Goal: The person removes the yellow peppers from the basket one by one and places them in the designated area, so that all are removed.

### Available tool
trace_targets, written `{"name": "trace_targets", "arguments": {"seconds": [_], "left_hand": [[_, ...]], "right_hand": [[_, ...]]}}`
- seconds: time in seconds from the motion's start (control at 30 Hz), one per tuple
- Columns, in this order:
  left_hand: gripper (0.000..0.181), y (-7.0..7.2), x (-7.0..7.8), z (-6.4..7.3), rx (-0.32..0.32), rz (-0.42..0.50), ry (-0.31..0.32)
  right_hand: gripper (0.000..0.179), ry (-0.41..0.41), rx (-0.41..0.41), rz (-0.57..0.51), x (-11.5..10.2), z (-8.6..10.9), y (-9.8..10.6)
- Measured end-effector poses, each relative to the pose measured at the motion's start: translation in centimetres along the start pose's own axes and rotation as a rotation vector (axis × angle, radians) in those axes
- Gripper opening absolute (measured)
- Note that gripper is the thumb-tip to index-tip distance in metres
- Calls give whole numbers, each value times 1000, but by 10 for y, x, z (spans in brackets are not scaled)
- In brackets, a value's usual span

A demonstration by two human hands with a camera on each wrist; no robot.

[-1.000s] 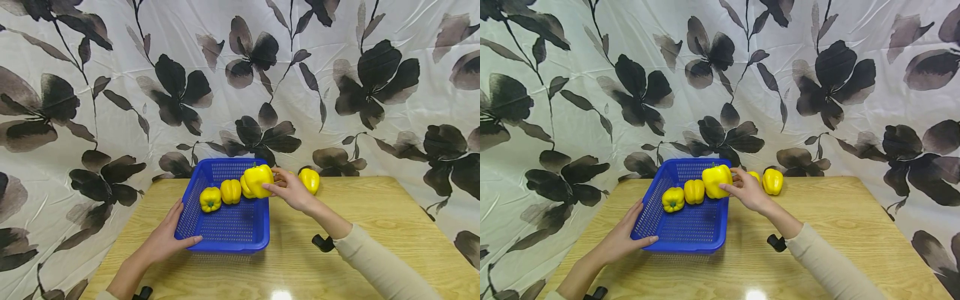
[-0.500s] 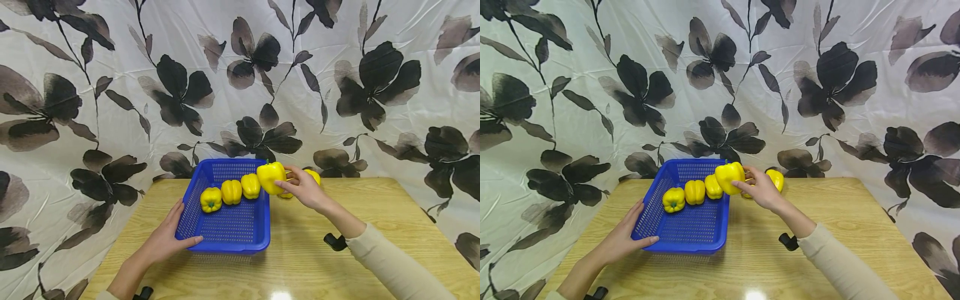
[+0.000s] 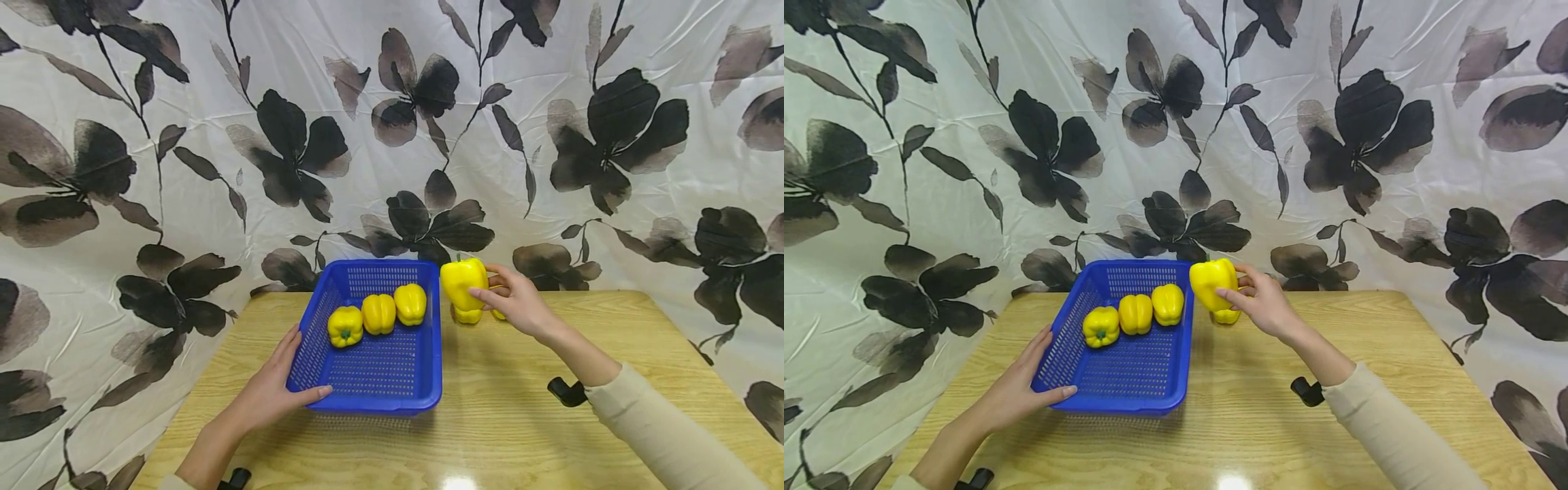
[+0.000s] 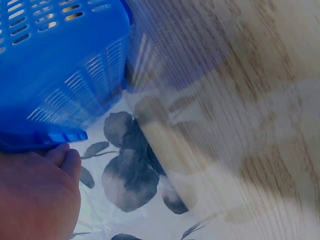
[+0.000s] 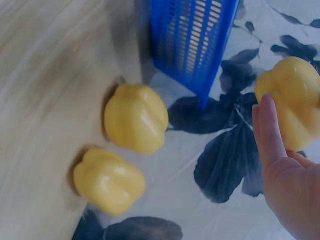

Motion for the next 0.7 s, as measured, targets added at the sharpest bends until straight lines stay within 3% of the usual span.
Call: {"name": "trace_targets", "arguments": {"seconds": [0.7], "left_hand": [[121,0,2,1,-3,13,7]], "right_hand": [[69,-41,30,51,28,9,26]]}}
Point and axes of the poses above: each hand's wrist, its own z-axis away from the middle knuckle, its own y-axis out of the back of the hand, x = y × z, the point moved 2 cm from there along -z, towards the middle knuckle, and after that the axes turned 14 degrees about z, right-handed, at the moved point
